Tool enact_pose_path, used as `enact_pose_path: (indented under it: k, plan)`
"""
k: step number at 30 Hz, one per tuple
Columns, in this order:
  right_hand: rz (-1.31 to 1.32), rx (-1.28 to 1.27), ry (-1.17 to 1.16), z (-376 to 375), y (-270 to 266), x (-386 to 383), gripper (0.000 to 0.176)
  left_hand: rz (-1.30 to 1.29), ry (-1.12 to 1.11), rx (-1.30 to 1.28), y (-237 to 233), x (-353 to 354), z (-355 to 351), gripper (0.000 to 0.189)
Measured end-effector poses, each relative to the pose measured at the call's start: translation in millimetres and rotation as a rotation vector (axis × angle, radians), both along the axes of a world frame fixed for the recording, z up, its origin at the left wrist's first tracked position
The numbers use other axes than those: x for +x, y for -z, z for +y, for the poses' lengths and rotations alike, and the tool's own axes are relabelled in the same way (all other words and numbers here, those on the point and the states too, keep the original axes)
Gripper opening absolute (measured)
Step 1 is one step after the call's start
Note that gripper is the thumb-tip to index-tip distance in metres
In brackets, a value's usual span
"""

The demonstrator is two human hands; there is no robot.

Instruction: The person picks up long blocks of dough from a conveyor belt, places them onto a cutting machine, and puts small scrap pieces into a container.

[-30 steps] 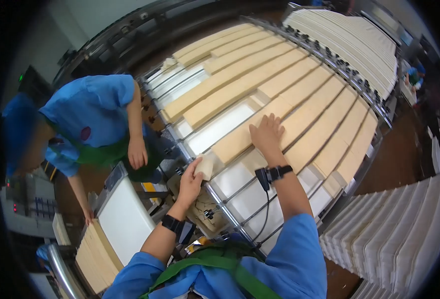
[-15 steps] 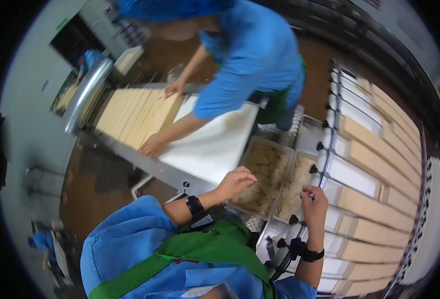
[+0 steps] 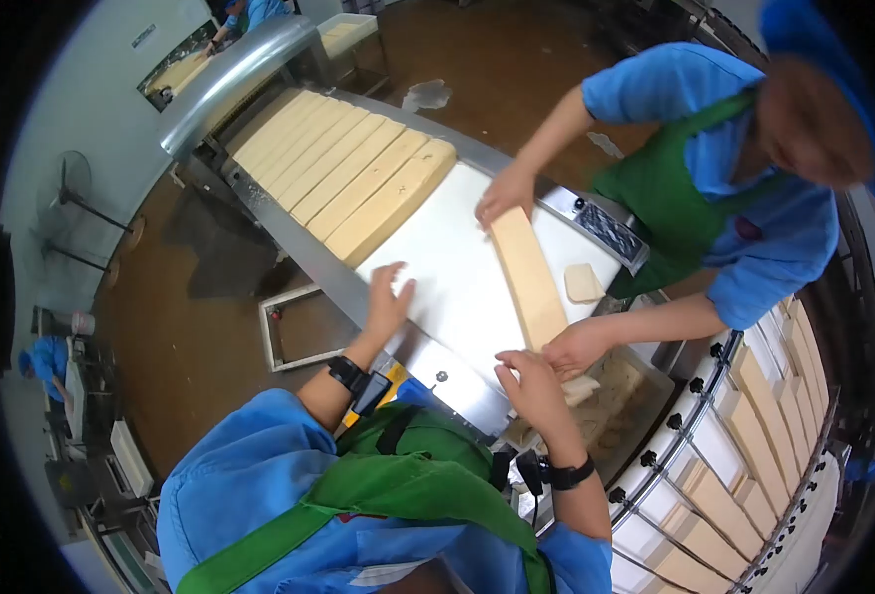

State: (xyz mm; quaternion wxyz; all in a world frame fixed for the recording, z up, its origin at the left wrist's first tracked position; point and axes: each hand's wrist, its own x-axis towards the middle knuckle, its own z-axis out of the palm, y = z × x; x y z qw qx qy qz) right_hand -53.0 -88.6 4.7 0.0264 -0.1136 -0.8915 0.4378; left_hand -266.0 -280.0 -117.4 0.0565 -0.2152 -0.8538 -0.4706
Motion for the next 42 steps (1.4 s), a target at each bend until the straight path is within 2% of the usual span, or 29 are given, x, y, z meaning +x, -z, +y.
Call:
enact_pose_path:
  k: [1,4,7,10,12,15,18,24,28,31,34,37,39,40,42]
  plan:
    - [0.007,-0.007,-0.003,-7,2,-18,0.022,0.078,-0.085,-0.109,19,-23,-15,0.047]
    - [0.021,0.048,-0.033,-26,19,-71,0.026,-0.052,-0.310,-0.370,41,-70,-48,0.065]
    - [0.008,0.159,-0.040,-42,50,-125,0.035,-0.157,-0.333,-0.433,38,-102,-62,0.075]
    - [-0.036,0.307,-0.023,-59,85,-176,0.050,-0.282,-0.209,-0.527,10,-117,-61,0.079]
    - [-0.060,0.405,-0.013,-70,105,-209,0.061,-0.254,-0.155,-0.635,5,-122,-58,0.081]
    - [-0.076,0.514,0.063,-83,128,-261,0.066,-0.143,-0.111,-0.758,20,-122,-58,0.086]
    - [-0.159,0.383,0.050,-93,112,-307,0.068,-0.076,-0.077,-0.810,26,-121,-63,0.091]
    - [-0.224,0.427,0.168,-105,121,-353,0.060,-0.152,-0.009,-0.756,2,-122,-62,0.089]
    - [-0.224,0.418,0.254,-101,124,-356,0.053,-0.177,-0.007,-0.629,0,-124,-61,0.086]
    - [-0.346,0.392,0.293,-88,113,-332,0.052,-0.189,0.066,-0.565,0,-127,-57,0.084]
    - [-0.364,0.306,0.417,-75,113,-284,0.053,-0.211,0.238,-0.555,-9,-124,-44,0.083]
    - [-0.415,0.323,0.585,-63,98,-226,0.059,-0.274,0.483,-0.468,-19,-108,-21,0.086]
    - [-0.448,0.487,0.708,-58,90,-187,0.062,-0.273,0.659,-0.354,-20,-90,-5,0.089]
    - [-0.467,0.572,0.769,-53,87,-170,0.063,-0.314,0.651,-0.276,-20,-80,3,0.090]
    - [-0.447,0.462,0.852,-37,87,-138,0.061,-0.399,0.625,-0.124,-19,-57,18,0.091]
